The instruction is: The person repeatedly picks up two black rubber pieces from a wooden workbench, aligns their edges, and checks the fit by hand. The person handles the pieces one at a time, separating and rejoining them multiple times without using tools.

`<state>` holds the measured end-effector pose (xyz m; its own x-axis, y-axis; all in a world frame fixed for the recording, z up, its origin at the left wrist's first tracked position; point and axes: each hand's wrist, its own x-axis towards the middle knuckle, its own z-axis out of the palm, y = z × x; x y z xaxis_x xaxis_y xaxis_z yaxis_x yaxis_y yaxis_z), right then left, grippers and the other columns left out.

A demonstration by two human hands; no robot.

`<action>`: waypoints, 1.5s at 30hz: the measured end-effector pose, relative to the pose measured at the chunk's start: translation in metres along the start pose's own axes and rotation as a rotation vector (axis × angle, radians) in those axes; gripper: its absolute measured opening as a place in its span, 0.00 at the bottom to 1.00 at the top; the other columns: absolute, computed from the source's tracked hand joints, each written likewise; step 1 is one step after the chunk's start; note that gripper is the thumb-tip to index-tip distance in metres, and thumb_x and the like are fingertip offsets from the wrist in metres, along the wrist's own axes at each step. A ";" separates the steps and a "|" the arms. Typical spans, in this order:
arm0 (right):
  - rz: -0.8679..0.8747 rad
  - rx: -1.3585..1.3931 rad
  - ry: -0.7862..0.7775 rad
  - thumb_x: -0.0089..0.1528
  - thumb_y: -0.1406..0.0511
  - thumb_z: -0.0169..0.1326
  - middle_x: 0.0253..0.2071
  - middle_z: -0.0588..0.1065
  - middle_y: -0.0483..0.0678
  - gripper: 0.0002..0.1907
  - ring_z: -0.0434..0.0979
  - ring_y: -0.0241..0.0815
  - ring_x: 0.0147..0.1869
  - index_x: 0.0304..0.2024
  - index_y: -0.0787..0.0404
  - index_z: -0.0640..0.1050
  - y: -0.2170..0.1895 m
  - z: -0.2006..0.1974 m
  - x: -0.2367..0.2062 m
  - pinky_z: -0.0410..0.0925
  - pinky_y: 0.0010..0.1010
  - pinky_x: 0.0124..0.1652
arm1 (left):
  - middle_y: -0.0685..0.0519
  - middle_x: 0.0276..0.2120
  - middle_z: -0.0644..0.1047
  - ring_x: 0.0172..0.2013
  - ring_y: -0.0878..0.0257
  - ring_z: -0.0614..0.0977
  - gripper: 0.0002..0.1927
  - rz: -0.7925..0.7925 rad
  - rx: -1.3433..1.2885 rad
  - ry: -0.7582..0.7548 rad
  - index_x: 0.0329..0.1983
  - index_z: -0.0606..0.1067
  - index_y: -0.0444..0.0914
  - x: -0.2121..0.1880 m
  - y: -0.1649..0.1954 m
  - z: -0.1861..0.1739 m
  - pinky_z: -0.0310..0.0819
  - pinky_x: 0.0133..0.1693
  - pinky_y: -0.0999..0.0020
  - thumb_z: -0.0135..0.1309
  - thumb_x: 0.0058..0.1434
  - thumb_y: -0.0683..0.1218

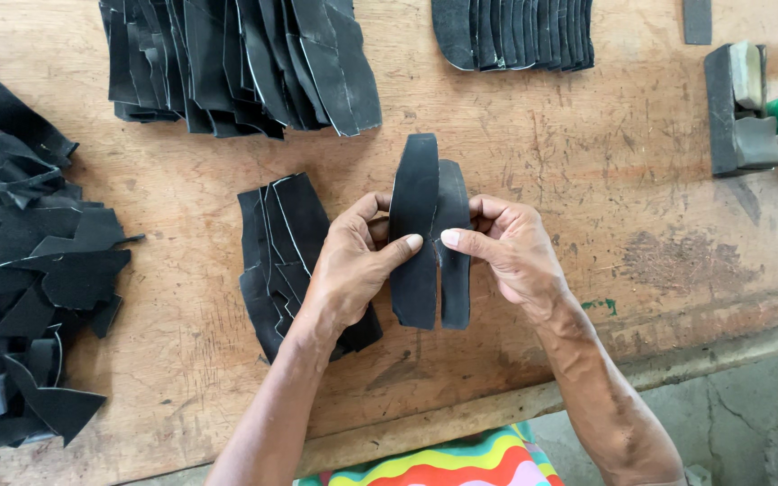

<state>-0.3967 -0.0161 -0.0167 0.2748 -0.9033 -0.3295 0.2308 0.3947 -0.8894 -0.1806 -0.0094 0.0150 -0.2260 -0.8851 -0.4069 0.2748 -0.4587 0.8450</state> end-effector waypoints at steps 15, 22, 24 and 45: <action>0.094 -0.024 -0.114 0.60 0.68 0.64 0.39 0.82 0.51 0.13 0.82 0.37 0.39 0.46 0.69 0.81 -0.013 -0.004 0.002 0.78 0.29 0.40 | 0.48 0.40 0.83 0.38 0.67 0.84 0.19 -0.032 0.044 0.024 0.54 0.75 0.31 -0.004 0.008 -0.001 0.84 0.41 0.72 0.59 0.59 0.35; 0.196 -0.203 -0.231 0.58 0.70 0.65 0.36 0.80 0.51 0.12 0.79 0.36 0.36 0.43 0.70 0.83 -0.025 -0.011 0.011 0.73 0.28 0.37 | 0.49 0.39 0.83 0.39 0.68 0.84 0.21 0.023 0.135 -0.050 0.53 0.77 0.31 -0.005 0.006 -0.007 0.83 0.43 0.74 0.63 0.55 0.35; 0.214 -0.279 -0.254 0.59 0.71 0.65 0.34 0.80 0.53 0.11 0.78 0.37 0.35 0.42 0.71 0.84 -0.026 -0.012 0.011 0.71 0.29 0.36 | 0.49 0.40 0.83 0.39 0.68 0.84 0.22 0.026 0.144 -0.055 0.53 0.77 0.31 -0.004 0.003 -0.008 0.83 0.43 0.74 0.63 0.54 0.34; 0.077 -0.212 -0.073 0.58 0.73 0.64 0.37 0.82 0.49 0.10 0.79 0.33 0.38 0.42 0.70 0.83 -0.004 -0.001 -0.002 0.74 0.26 0.41 | 0.51 0.45 0.82 0.45 0.67 0.83 0.24 0.164 0.214 -0.024 0.56 0.74 0.33 -0.007 -0.001 0.005 0.81 0.50 0.70 0.61 0.55 0.34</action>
<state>-0.3990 -0.0159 -0.0130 0.3523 -0.8544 -0.3818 0.0078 0.4107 -0.9118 -0.1841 -0.0025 0.0182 -0.2176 -0.9429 -0.2522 0.1062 -0.2797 0.9542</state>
